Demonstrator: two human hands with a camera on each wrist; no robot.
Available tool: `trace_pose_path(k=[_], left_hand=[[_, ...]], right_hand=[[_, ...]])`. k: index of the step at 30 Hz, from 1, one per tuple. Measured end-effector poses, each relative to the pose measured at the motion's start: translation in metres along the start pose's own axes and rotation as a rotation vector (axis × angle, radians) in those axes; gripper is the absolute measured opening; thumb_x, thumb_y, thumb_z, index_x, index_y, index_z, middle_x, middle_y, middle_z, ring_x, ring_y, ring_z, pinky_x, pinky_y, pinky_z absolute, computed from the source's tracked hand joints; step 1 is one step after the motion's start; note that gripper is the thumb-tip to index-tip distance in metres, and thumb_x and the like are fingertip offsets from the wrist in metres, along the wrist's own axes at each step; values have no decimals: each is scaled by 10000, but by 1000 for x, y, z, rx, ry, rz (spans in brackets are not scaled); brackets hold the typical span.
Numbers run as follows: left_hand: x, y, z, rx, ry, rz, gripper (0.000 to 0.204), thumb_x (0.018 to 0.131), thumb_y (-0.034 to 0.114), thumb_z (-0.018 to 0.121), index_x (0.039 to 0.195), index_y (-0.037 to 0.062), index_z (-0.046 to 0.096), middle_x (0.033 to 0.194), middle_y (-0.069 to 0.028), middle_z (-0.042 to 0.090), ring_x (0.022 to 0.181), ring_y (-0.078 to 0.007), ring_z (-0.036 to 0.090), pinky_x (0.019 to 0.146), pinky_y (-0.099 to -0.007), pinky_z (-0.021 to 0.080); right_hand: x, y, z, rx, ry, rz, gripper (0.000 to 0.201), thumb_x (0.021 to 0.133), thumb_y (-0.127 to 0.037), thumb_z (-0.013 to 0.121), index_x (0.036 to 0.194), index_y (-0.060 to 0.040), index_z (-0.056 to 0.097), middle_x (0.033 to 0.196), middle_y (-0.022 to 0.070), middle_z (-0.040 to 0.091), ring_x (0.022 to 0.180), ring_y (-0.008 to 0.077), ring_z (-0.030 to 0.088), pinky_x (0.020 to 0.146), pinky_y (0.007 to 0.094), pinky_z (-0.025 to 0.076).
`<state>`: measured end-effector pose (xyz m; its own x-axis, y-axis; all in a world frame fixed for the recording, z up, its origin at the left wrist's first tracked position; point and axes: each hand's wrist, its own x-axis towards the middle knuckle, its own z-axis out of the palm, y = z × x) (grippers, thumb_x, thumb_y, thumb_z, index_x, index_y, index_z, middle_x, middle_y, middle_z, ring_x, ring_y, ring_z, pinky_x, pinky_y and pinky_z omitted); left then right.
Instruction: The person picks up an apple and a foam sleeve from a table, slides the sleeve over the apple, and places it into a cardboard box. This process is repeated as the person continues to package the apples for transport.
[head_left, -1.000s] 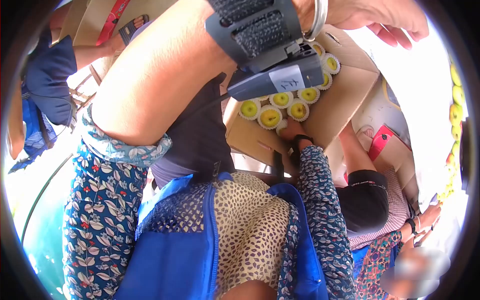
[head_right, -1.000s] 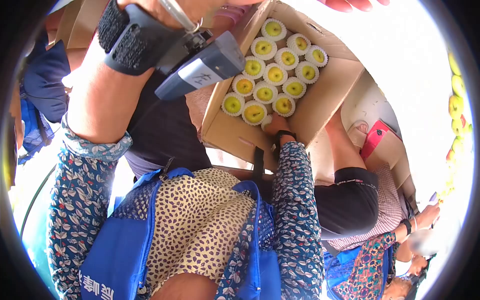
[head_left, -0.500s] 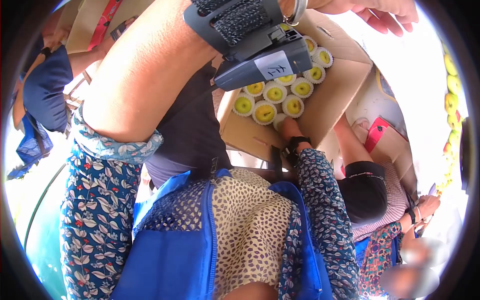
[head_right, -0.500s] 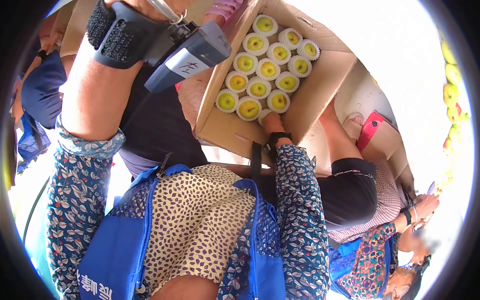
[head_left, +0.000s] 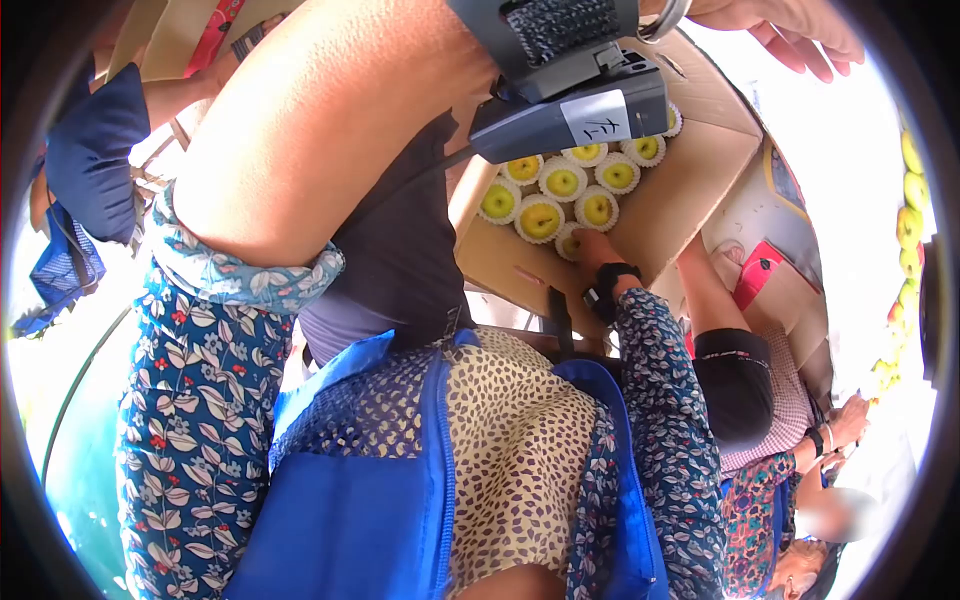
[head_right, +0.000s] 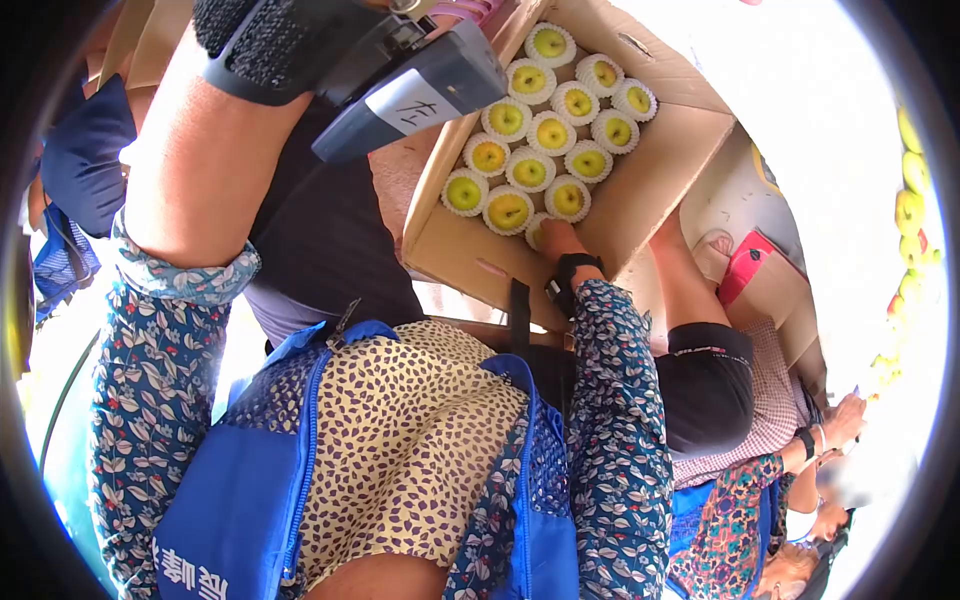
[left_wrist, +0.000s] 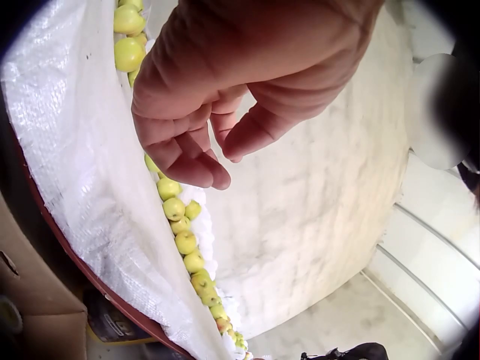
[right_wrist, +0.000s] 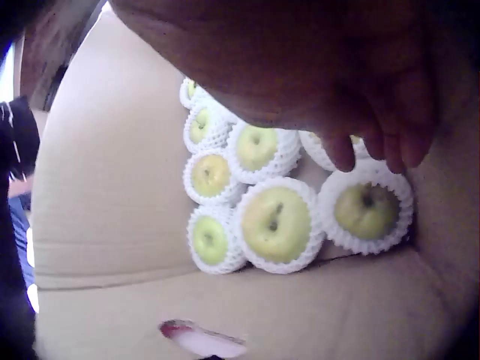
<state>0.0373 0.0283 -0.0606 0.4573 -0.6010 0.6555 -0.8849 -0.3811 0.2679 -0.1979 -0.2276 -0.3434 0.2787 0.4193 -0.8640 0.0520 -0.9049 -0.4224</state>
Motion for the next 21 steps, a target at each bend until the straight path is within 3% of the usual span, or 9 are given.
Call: trace_pose_path(k=[3, 5, 6, 9, 13, 16, 19, 21], left_hand=[[0, -11, 4, -27, -13, 62, 27, 723, 14, 626, 740, -7, 624, 643, -143, 598, 609, -261, 615, 562, -315, 487], [2, -13, 3, -2, -57, 138, 31, 715, 14, 633, 733, -12, 633, 647, -139, 610, 623, -258, 629, 570, -306, 496], [0, -11, 5, -88, -50, 78, 30, 711, 9, 632, 732, -12, 636, 655, -139, 615, 628, -260, 633, 573, -305, 499], [3, -6, 2, -146, -51, 2, 26, 702, -3, 631, 724, -10, 644, 668, -137, 625, 642, -267, 639, 583, -305, 506], [8, 9, -4, 131, -126, -14, 21, 689, 9, 645, 702, -3, 634, 649, -132, 613, 646, -283, 630, 592, -324, 499], [7, 9, -2, 229, -5, 89, 61, 679, 44, 655, 681, -1, 615, 623, -131, 589, 646, -297, 613, 594, -337, 483], [7, 8, -2, 112, -147, -10, 99, 692, 84, 637, 661, -1, 596, 628, -136, 570, 665, -306, 592, 612, -341, 467], [8, 10, -6, 113, -133, 13, 99, 697, 84, 631, 661, -1, 597, 634, -131, 573, 684, -300, 594, 626, -339, 471]], right_hand=[[26, 17, 31, -191, 174, -56, 282, 792, -151, 561, 1040, -17, 546, 1075, 240, 561, 1026, 396, 537, 846, 446, 456], [30, 18, 38, -165, 220, 26, 366, 789, -131, 543, 1126, 3, 490, 1088, 249, 551, 1024, 396, 524, 874, 445, 435], [27, 20, 45, -145, 239, 72, 410, 788, -120, 534, 1169, 12, 461, 1094, 253, 546, 1023, 396, 518, 888, 445, 424], [29, 21, 40, -17, 202, 52, 442, 784, -152, 549, 1174, 17, 426, 1128, 262, 520, 1050, 401, 501, 887, 447, 426], [24, 15, 50, -36, 187, 104, 444, 777, -159, 555, 1172, 4, 437, 1130, 266, 516, 1053, 407, 497, 894, 447, 422], [31, 22, 53, 22, 206, 77, 460, 765, -163, 563, 1181, -6, 446, 1156, 273, 501, 1071, 416, 487, 914, 441, 412], [22, 21, 51, 86, 134, 25, 475, 750, -164, 582, 1184, -19, 457, 1213, 266, 459, 1098, 421, 469, 940, 448, 396], [28, 21, 45, 121, 109, 9, 499, 738, -162, 610, 1192, -33, 451, 1267, 246, 409, 1118, 423, 449, 963, 467, 377]])
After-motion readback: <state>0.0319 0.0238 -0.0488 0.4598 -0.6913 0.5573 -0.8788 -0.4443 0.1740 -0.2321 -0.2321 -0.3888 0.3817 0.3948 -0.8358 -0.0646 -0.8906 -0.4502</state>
